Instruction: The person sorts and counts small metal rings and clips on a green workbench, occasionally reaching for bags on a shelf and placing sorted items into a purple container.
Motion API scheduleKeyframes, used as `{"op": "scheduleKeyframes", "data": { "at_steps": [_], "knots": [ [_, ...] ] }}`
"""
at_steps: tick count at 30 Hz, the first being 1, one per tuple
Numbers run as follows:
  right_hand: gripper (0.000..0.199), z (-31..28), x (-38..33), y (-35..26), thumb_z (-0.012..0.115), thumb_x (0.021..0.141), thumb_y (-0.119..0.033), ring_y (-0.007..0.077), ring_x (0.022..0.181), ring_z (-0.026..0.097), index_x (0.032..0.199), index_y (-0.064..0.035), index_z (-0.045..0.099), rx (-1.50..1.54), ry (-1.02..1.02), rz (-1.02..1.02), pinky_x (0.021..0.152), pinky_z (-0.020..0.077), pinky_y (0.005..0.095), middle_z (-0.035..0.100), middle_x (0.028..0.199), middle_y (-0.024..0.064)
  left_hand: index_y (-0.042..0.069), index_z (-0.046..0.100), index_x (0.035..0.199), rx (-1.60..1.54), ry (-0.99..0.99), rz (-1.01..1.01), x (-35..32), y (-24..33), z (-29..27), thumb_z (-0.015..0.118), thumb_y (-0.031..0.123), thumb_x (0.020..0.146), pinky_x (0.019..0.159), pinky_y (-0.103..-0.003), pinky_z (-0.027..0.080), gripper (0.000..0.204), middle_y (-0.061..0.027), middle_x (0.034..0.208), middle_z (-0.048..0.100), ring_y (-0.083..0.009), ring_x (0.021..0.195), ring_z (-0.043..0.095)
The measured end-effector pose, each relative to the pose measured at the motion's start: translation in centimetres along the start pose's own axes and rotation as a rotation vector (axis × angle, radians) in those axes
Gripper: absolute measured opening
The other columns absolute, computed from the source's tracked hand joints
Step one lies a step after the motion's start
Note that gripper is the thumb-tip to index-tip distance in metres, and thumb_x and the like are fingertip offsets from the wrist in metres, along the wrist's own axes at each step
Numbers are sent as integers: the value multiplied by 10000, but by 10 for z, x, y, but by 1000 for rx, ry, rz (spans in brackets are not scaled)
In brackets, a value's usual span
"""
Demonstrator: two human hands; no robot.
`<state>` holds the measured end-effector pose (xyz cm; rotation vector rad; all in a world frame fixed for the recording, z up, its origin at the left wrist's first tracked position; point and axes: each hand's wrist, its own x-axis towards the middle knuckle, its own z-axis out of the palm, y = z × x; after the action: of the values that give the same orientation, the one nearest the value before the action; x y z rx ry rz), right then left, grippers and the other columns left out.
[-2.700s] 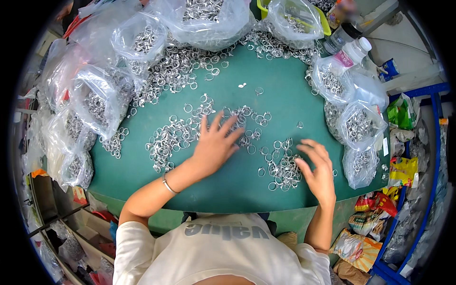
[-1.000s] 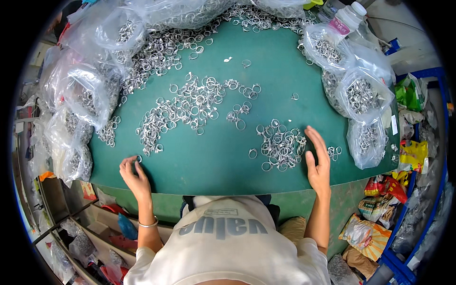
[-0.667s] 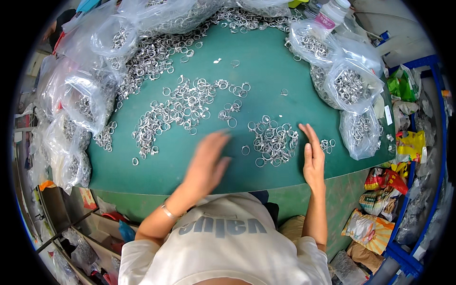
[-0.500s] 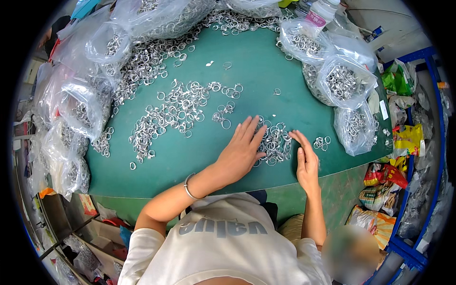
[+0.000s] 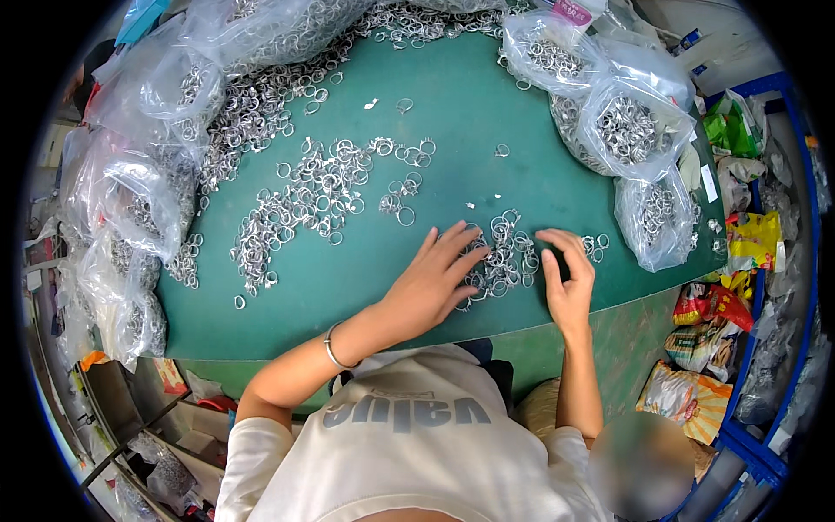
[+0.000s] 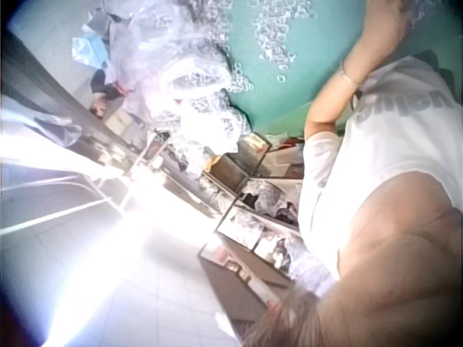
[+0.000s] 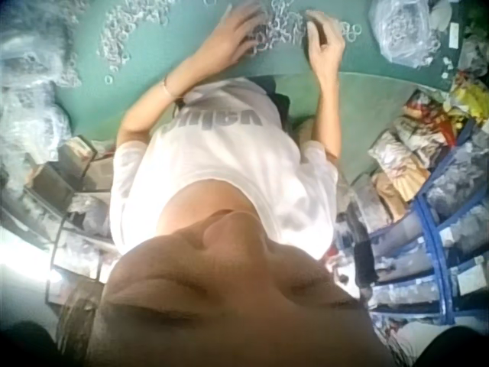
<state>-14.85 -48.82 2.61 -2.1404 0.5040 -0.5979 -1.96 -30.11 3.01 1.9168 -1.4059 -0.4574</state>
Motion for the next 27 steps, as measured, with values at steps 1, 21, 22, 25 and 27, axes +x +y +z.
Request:
{"op": "scheduleKeyframes", "data": {
  "at_steps": [1, 21, 22, 25, 27],
  "knots": [
    [175, 1, 3, -1, 621, 795, 4, 281, 953, 570, 968, 13, 644, -19, 13, -23, 848, 439, 362, 632, 1005, 126, 37, 537, 1203, 6, 39, 5, -2, -1, -5, 643, 65, 811, 1058, -519, 291, 407, -150, 1325, 440, -359, 1282, 380],
    [204, 34, 23, -26, 686, 719, -32, 272, 836, 530, 916, -23, 631, -325, -63, -175, 772, 363, 384, 592, 839, 94, 12, 615, 1064, -361, 158, -186, 57, -19, 7, 623, -38, 807, 722, -294, 468, 262, -75, 932, 628, -187, 853, 598],
    [207, 35, 24, -28, 684, 722, -30, 276, 848, 534, 923, -25, 633, -329, -33, -202, 776, 365, 383, 597, 849, 99, 7, 615, 1064, -413, 175, -208, 57, -18, 6, 622, -42, 811, 705, -278, 476, 258, -75, 941, 626, -164, 853, 596],
    [226, 32, 25, -32, 675, 735, 3, 235, 816, 566, 956, -28, 638, -235, 34, -180, 751, 411, 348, 610, 881, 101, -6, 610, 1078, -602, 194, -222, 56, -12, 0, 609, -50, 830, 705, -256, 483, 252, -71, 969, 618, -118, 866, 579],
    [238, 32, 24, -30, 670, 738, 30, 193, 781, 576, 967, -29, 638, 38, 43, 17, 715, 437, 316, 613, 891, 92, -15, 604, 1094, -786, 169, -238, 57, -10, -5, 597, -56, 841, 715, -243, 481, 256, -71, 991, 613, -107, 878, 569]
  ]
}}
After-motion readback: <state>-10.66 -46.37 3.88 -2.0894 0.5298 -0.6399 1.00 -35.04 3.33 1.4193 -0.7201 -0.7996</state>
